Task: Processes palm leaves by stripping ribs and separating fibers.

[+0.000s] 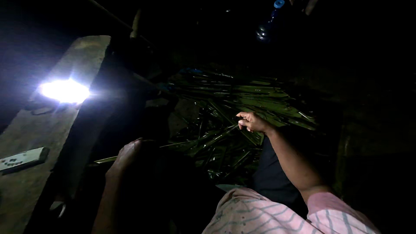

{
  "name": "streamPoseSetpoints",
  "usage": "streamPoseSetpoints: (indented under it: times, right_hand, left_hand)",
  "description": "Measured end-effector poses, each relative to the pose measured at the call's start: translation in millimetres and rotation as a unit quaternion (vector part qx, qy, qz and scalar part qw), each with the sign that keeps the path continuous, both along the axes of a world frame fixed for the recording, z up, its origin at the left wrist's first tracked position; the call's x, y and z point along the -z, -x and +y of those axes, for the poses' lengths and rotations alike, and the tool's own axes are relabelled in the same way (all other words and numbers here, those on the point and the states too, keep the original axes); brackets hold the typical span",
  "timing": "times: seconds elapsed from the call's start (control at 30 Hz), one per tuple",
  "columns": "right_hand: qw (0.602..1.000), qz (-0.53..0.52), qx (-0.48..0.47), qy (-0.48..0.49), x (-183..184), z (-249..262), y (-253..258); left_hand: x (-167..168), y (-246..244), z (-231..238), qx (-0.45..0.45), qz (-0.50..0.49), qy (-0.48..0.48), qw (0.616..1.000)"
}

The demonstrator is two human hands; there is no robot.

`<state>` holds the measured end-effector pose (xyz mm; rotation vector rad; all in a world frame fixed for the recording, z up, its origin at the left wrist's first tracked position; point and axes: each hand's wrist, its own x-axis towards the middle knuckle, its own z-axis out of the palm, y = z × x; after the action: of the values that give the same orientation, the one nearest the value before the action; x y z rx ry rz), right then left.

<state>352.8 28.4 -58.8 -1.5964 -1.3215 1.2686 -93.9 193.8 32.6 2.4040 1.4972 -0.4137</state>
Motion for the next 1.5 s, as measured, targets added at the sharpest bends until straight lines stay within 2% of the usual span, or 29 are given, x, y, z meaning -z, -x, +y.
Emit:
streamPoseSetpoints:
  times: [0.13,0.2,0.27,0.33,0.4,0.53,0.67,0.77,0.83,0.93,1.03,1.1,1.2,1.5]
  right_hand:
    - [0.988,0.096,-0.118,-0.016,3,-5,10]
    - [0.973,0.144,-0.175,-0.049,0,-8,21]
    - [0.963,0.174,-0.189,-0.084,-1,-5,38]
    - [0.969,0.171,-0.145,-0.102,-1,0,53]
    - [0.978,0.181,-0.058,-0.088,-5,5,65]
    - [0.961,0.245,0.056,-0.116,2,15,64]
    - [0.937,0.270,0.167,-0.145,2,16,43]
    - [0.924,0.260,0.231,-0.160,-6,16,19]
    - [0.936,0.249,0.208,-0.134,-9,11,14]
    - [0.973,0.209,0.083,-0.055,-8,6,35]
    - [0.978,0.207,0.007,-0.032,-7,5,56]
    - [0.969,0.245,0.018,-0.037,-5,7,60]
    - [0.959,0.275,0.049,-0.039,-5,7,59]
    - [0.962,0.232,0.116,-0.083,-4,12,54]
  left_hand:
    - [-9,-10,-3,0.019,-0.059,-0.044,0.997]
    - [-12,-21,-8,0.006,-0.155,-0.049,0.987]
    - [-10,-44,-17,0.003,-0.282,-0.016,0.959]
    - [3,-78,-22,0.029,-0.341,0.045,0.938]
    - [26,-115,-29,0.040,-0.381,0.124,0.915]
    - [67,-171,-46,0.036,-0.466,0.254,0.847]
    - [84,-185,-51,0.063,-0.493,0.320,0.806]
    - [90,-184,-51,-0.002,-0.509,0.327,0.796]
    - [89,-189,-54,-0.048,-0.518,0.333,0.787]
    - [86,-197,-58,-0.093,-0.543,0.388,0.739]
    - [81,-198,-61,-0.114,-0.548,0.448,0.697]
    - [81,-196,-61,-0.113,-0.547,0.473,0.681]
    - [80,-193,-58,-0.121,-0.529,0.494,0.679]
    - [73,-189,-59,-0.157,-0.491,0.538,0.666]
